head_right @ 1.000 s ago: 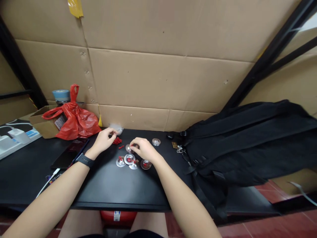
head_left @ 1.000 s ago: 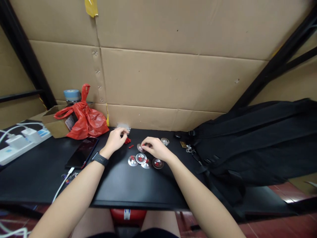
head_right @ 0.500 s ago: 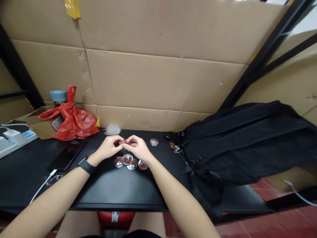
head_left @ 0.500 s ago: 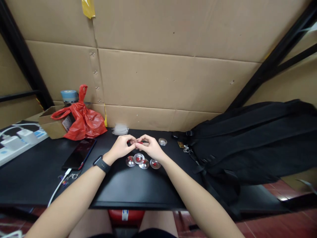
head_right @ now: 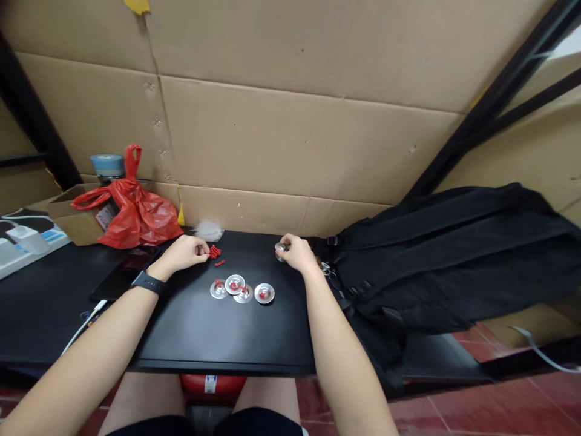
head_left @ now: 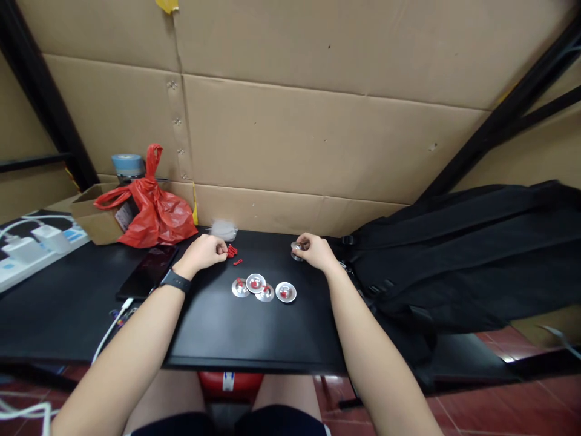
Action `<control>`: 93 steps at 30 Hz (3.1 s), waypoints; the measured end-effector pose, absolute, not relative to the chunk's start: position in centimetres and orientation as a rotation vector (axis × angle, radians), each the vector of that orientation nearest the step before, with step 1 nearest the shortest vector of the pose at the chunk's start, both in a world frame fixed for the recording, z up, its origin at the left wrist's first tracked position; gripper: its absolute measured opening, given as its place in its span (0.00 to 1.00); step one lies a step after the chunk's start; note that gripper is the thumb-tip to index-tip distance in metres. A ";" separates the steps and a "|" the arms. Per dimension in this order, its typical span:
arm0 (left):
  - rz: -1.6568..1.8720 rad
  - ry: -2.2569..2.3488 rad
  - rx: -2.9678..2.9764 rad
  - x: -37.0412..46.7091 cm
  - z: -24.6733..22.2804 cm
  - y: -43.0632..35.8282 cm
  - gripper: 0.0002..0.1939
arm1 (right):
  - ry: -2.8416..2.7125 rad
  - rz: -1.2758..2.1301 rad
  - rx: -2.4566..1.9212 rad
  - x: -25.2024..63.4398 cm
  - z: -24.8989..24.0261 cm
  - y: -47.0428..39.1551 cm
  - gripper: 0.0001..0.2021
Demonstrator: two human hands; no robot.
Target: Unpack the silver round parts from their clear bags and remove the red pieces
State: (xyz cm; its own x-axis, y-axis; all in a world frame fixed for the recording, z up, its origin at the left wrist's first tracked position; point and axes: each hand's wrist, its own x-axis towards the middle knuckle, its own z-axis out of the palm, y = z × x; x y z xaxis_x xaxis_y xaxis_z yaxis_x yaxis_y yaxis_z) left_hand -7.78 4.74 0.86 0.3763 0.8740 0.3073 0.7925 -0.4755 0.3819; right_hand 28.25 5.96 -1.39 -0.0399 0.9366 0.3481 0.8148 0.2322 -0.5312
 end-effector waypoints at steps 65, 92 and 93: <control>1.210 1.127 2.184 -1.5 0.7 0.7 0.04 | -1.528 1.063 -0.831 15.9 -0.6 0.2 0.23; 0.692 1.666 2.481 -8.0 0.5 4.8 0.06 | -1.860 0.333 -1.680 28.7 -2.0 6.2 0.13; 0.692 1.663 2.486 -7.9 0.6 4.7 0.06 | -1.869 0.330 -1.684 28.8 -2.0 6.2 0.13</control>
State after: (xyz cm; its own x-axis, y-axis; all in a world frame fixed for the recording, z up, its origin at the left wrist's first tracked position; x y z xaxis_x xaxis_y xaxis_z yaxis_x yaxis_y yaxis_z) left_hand -7.95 4.72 0.62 0.3123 0.8922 0.3263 0.8602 -0.4114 0.3014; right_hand 28.75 6.24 -2.00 -0.0199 0.9651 0.2610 0.8176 0.1660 -0.5514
